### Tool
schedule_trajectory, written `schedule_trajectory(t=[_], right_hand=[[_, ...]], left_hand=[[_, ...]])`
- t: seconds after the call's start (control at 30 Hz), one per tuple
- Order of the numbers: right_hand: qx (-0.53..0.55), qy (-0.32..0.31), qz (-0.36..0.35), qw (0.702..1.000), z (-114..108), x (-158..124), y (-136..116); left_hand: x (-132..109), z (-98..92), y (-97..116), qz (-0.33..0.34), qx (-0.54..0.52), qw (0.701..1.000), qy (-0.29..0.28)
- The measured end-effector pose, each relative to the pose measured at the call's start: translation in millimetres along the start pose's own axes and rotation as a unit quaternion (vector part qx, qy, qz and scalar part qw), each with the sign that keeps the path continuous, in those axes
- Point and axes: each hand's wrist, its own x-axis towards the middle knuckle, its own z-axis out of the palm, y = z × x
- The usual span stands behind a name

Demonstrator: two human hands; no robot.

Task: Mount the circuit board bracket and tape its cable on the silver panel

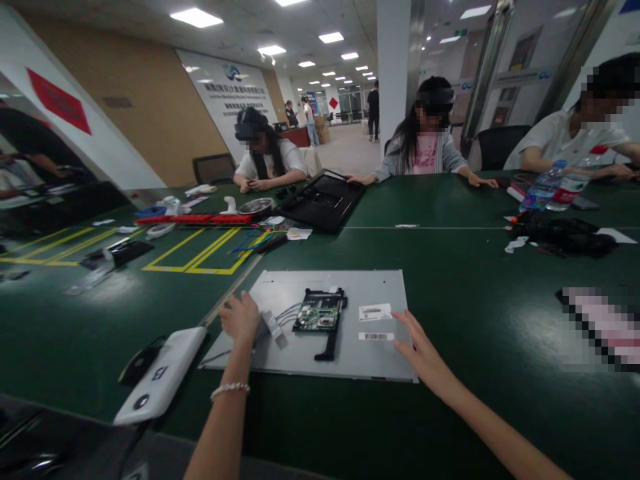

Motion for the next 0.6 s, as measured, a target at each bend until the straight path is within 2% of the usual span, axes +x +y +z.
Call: schedule_trajectory(t=[0.1,0.27,0.43,0.6], right_hand=[[-0.077,-0.017,0.011,0.997,9.5,3.0,-11.1],[-0.193,-0.04,-0.012,0.98,25.0,9.0,-23.0],[-0.305,-0.066,-0.063,0.948,39.7,10.7,-24.3],[-0.382,-0.056,-0.12,0.915,52.7,10.3,-25.5]], left_hand=[[5.3,9.9,-4.8,-0.029,-0.005,0.999,0.029],[29.1,20.3,-21.4,-0.005,-0.014,0.998,-0.055],[45.0,18.5,-24.1,-0.027,-0.02,0.992,-0.123],[41.6,13.7,-16.8,0.002,-0.016,0.993,-0.12]])
